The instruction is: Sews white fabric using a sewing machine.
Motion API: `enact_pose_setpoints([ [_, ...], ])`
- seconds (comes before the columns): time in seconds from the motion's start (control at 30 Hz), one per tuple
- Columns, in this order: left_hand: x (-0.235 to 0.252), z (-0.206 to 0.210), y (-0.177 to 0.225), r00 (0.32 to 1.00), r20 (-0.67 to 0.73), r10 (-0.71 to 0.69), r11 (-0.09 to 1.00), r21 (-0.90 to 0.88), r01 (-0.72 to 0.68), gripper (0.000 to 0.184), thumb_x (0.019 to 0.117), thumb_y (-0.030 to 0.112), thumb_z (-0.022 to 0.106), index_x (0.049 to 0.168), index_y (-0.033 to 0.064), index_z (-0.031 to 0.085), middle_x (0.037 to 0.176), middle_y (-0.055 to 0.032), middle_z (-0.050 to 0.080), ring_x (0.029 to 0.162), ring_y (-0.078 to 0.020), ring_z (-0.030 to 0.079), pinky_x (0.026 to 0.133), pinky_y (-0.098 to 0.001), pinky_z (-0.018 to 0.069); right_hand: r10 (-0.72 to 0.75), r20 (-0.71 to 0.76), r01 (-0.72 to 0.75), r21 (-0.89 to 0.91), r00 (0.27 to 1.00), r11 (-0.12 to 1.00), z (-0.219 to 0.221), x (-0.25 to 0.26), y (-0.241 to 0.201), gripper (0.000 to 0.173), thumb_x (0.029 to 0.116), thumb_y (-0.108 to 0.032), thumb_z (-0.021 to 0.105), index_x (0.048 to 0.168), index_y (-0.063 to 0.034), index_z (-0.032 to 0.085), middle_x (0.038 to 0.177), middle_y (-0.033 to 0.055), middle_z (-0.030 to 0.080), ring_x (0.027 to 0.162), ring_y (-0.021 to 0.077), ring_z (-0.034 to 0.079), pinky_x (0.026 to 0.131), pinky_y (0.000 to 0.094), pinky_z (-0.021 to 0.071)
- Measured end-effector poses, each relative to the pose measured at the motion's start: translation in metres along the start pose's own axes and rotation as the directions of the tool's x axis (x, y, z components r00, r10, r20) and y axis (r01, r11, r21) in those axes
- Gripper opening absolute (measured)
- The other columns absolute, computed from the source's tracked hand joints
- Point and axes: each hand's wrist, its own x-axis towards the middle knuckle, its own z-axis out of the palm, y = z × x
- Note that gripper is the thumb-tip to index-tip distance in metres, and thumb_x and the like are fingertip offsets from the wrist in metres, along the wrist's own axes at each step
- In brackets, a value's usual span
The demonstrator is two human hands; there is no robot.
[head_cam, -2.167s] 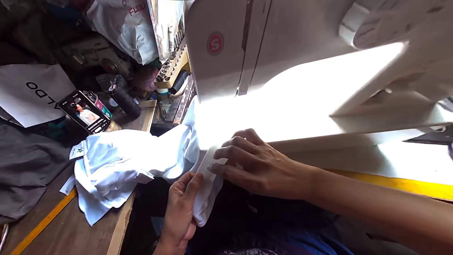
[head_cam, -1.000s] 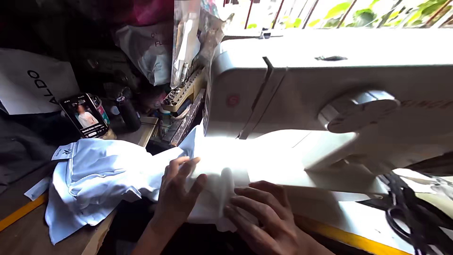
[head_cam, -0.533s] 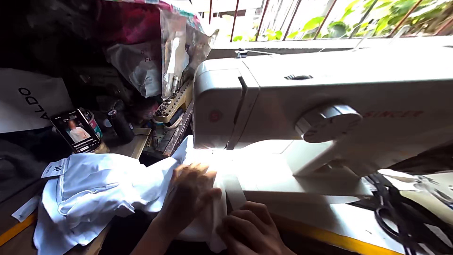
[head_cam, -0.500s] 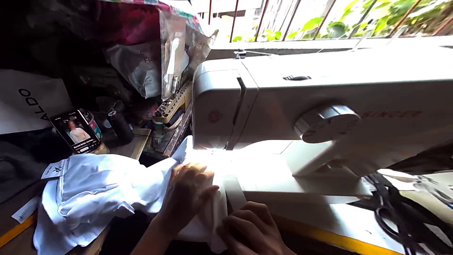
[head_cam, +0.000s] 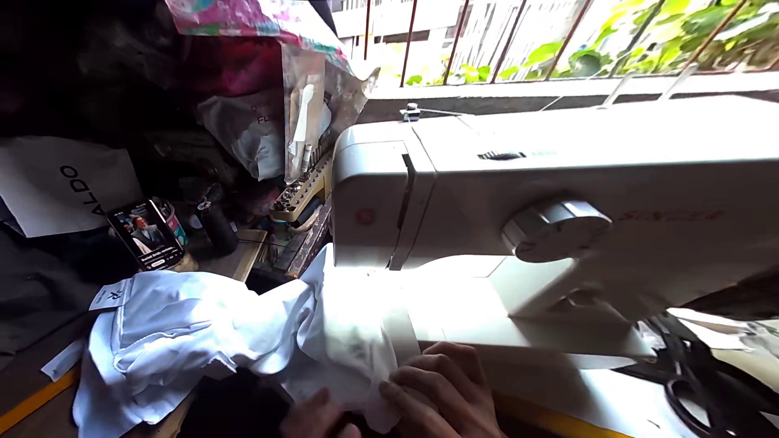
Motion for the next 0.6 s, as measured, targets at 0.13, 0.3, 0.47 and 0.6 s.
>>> enact_pose_setpoints([
  [0.13,-0.029,0.072,-0.03,0.983,-0.164,-0.087,0.994,0.044,0.096,0.06,0.0947,0.062,0.056,0.139,0.0209,0.051,0.147,-0.0026,0.053,0.146,-0.0127,0.038,0.123,-0.0376,0.0213,0.001,-0.032,0.0,0.016,1.0,1.0,0.004,0.004,-0.006,0.01,0.1001,-0.022,0.056,0.104,-0.0196,0.064,0.092,-0.001,0.064,0.091,0.0156,0.057,0.098,0.0327,0.0381],
  [0.3,0.039,0.049,-0.063,0.955,-0.205,0.216,0.973,-0.033,-0.227,0.018,0.1039,0.032,0.053,0.114,0.0217,0.063,0.097,0.0013,0.054,0.094,-0.0096,0.054,0.089,-0.0199,0.0423,0.028,-0.052,-0.029,-0.007,0.998,1.0,0.0,0.004,-0.004,0.008,0.0994,-0.02,0.057,0.102,-0.0198,0.065,0.09,-0.0017,0.063,0.091,0.0149,0.057,0.098,0.032,0.0393],
  [0.47,0.095,0.018,-0.085,0.829,0.04,0.558,0.829,0.027,-0.559,0.031,0.0979,0.044,0.05,0.11,0.0206,0.067,0.077,-0.002,0.052,0.071,-0.0169,0.052,0.067,-0.0267,0.0438,0.049,-0.06,-0.049,0.0,0.997,0.999,0.008,0.004,-0.007,0.01,0.0997,-0.02,0.056,0.101,-0.0189,0.065,0.089,-0.0009,0.063,0.089,0.0156,0.057,0.097,0.0326,0.0391],
  [0.6,0.109,0.011,-0.084,0.751,0.248,0.613,0.772,0.015,-0.635,0.041,0.095,0.047,0.054,0.119,0.0174,0.068,0.07,-0.0032,0.055,0.064,-0.0197,0.055,0.061,-0.0319,0.0433,0.071,-0.085,-0.07,0.014,0.994,0.997,0.012,0.005,-0.01,0.009,0.0994,-0.021,0.057,0.101,-0.0195,0.065,0.089,-0.0009,0.063,0.089,0.0153,0.056,0.097,0.0327,0.0387],
])
